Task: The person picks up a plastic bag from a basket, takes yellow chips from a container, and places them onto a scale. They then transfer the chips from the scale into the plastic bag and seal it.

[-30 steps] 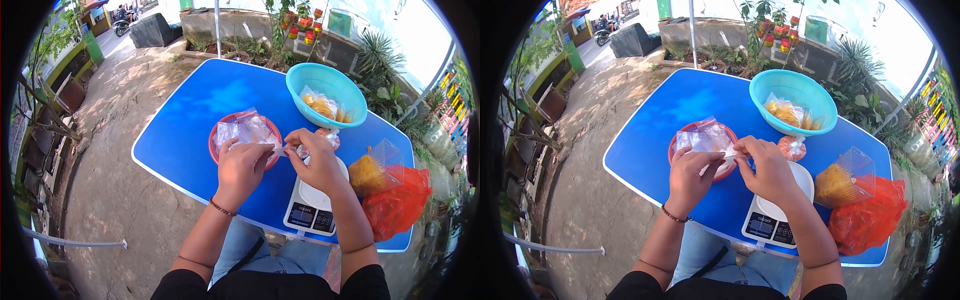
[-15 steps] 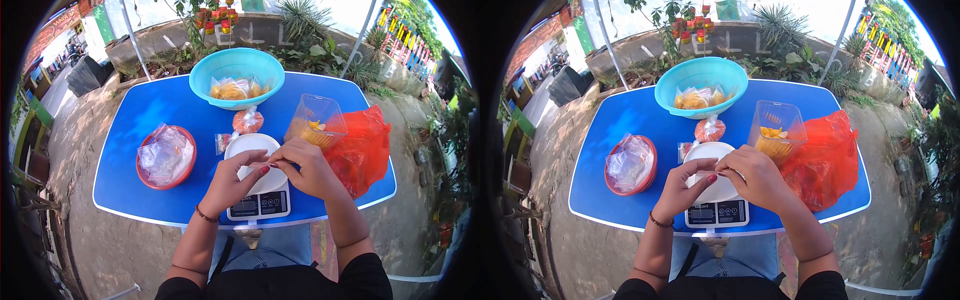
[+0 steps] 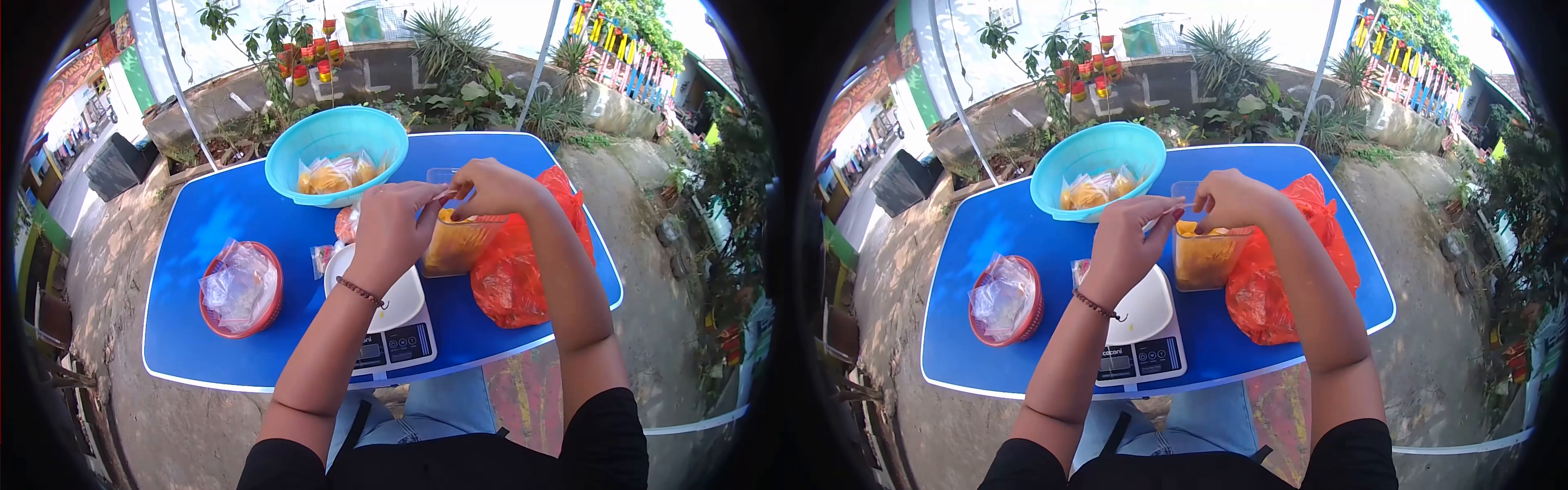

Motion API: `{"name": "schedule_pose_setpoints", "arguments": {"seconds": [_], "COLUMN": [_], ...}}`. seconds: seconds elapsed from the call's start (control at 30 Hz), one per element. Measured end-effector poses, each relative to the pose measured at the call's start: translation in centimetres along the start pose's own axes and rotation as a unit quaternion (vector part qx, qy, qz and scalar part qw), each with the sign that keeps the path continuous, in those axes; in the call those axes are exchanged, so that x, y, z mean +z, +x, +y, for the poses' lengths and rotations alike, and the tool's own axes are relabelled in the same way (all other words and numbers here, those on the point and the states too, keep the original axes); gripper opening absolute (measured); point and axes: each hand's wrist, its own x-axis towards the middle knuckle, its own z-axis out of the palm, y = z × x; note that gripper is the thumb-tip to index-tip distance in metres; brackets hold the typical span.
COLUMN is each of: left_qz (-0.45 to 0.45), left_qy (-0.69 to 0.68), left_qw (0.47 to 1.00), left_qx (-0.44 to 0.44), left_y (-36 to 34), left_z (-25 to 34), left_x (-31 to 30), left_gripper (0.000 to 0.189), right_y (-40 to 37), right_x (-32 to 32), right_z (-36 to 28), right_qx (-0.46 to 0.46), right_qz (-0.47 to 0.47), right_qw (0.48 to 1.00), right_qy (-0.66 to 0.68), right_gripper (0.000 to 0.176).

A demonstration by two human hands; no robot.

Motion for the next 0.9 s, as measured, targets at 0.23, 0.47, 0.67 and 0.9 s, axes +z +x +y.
{"name": "schedule_pose_setpoints", "arguments": {"seconds": [0.23,0.47,0.67,0.9], "left_qz": [-0.024,0.011,0.007,0.007], "left_qy": [0.145,0.129,0.124,0.115], "left_qw": [0.989,0.991,0.992,0.993], "left_qx": [-0.028,-0.018,-0.030,-0.036], "left_y": [-0.8,-1.4,-1.5,-1.5], "left_z": [1.6,1.4,1.6,1.6], "left_x": [1.5,2.0,2.1,2.1], "left_gripper": [0.014,0.012,0.014,0.016], "right_y": [2.4,2.3,3.1,3.6], "right_x": [1.4,2.5,3.6,3.3], "right_z": [-1.8,-0.6,1.3,1.5], "right_qx": [0.097,0.009,-0.029,-0.065], "right_qz": [-0.144,-0.118,-0.089,-0.092], "right_qw": [0.981,0.993,0.995,0.993], "right_qy": [-0.090,-0.028,-0.014,-0.021], "right_gripper": [0.045,0.052,0.048,0.039]}}
